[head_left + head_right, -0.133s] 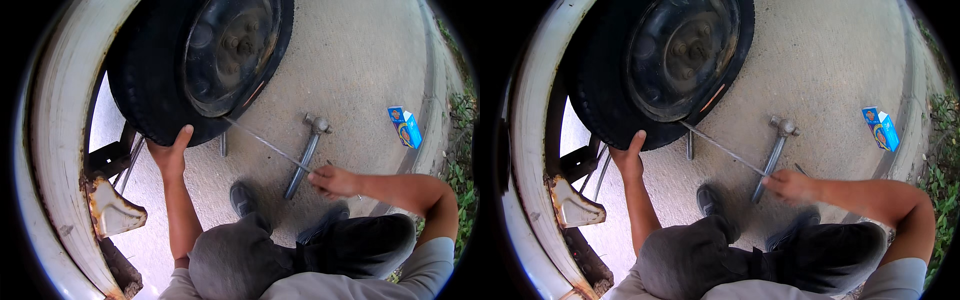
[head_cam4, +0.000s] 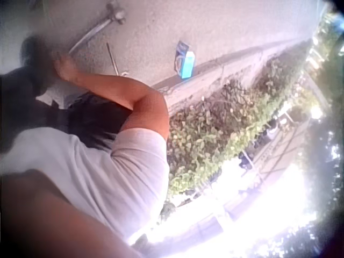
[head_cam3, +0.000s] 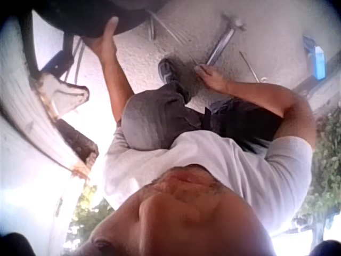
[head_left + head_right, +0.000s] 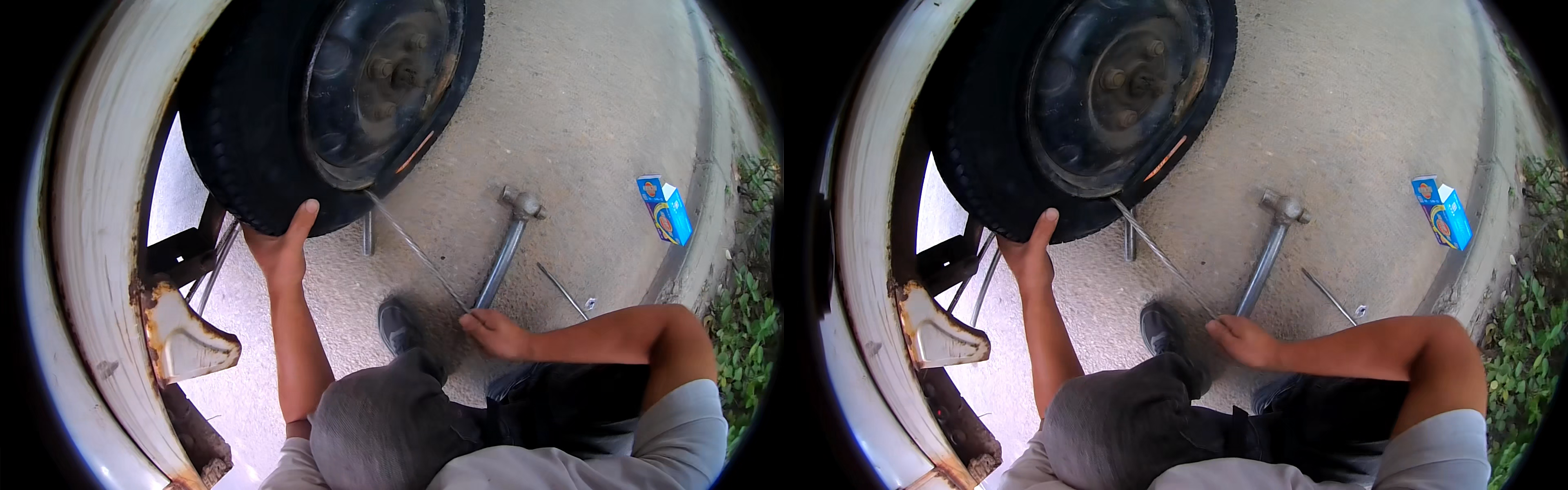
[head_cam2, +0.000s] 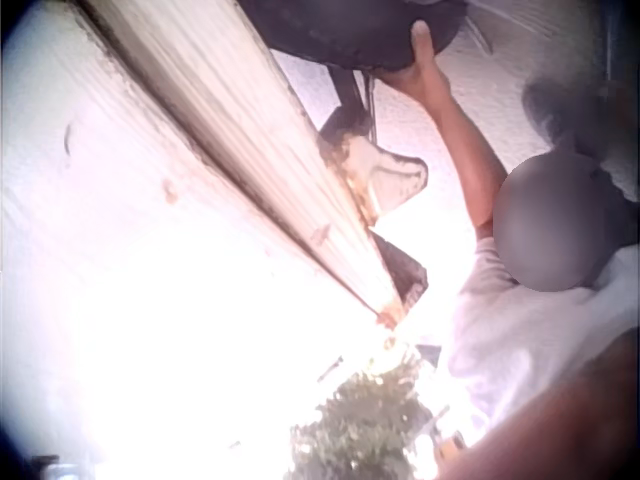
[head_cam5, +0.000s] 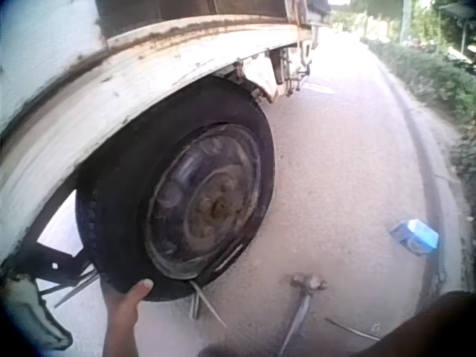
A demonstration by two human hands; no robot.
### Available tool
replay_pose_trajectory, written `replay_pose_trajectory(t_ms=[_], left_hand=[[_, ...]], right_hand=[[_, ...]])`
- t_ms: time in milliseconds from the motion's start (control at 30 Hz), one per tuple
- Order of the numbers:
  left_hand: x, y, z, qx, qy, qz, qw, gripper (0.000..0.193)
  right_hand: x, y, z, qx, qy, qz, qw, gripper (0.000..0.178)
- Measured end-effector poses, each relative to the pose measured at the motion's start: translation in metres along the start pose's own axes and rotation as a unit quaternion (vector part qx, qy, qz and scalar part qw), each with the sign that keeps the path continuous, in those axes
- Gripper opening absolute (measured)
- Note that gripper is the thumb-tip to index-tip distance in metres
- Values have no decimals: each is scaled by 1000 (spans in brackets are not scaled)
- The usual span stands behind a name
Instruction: The person sits on the ground and uses a metal tool to pry a black rubber flap into the rim of a vehicle tire. They repeatedly insert the tool between the tire and the rim to secure the flap, then retrieve an air hose to inflate the tire.
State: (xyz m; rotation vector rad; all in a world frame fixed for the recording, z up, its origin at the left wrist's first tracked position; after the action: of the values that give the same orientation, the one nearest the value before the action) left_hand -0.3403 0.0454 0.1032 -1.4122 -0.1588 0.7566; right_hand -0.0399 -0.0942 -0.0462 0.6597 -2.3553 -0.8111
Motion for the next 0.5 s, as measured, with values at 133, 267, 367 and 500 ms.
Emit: replay_pose_trajectory(t_ms=[133,267,367,500], left_hand=[[7,-6,-4,26,-38,71,996,90],[6,-39,-16,113,-86,181,973,97],[9,-63,-4,121,-114,176,970,100],[11,-78,0,115,-120,231,959,96]], right_hand=[[61,-49,97,-121,-53,11,991,35],[90,-47,154,-196,-105,-75,972,37],[74,-49,147,-174,-125,-160,964,40],[79,-57,151,-89,-62,-201,974,42]])
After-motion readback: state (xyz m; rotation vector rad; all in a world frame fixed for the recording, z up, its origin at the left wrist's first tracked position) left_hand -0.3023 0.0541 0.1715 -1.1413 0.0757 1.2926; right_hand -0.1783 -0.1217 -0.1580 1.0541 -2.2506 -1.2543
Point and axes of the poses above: each hand's wrist, its own z-axis towards the middle knuckle, its own x-axis out of the palm, y = z × x, the point moved 8 cm from there along z, towards the middle knuckle, and after that the axes turned 5 degrees about z, right-handed, at the moved point
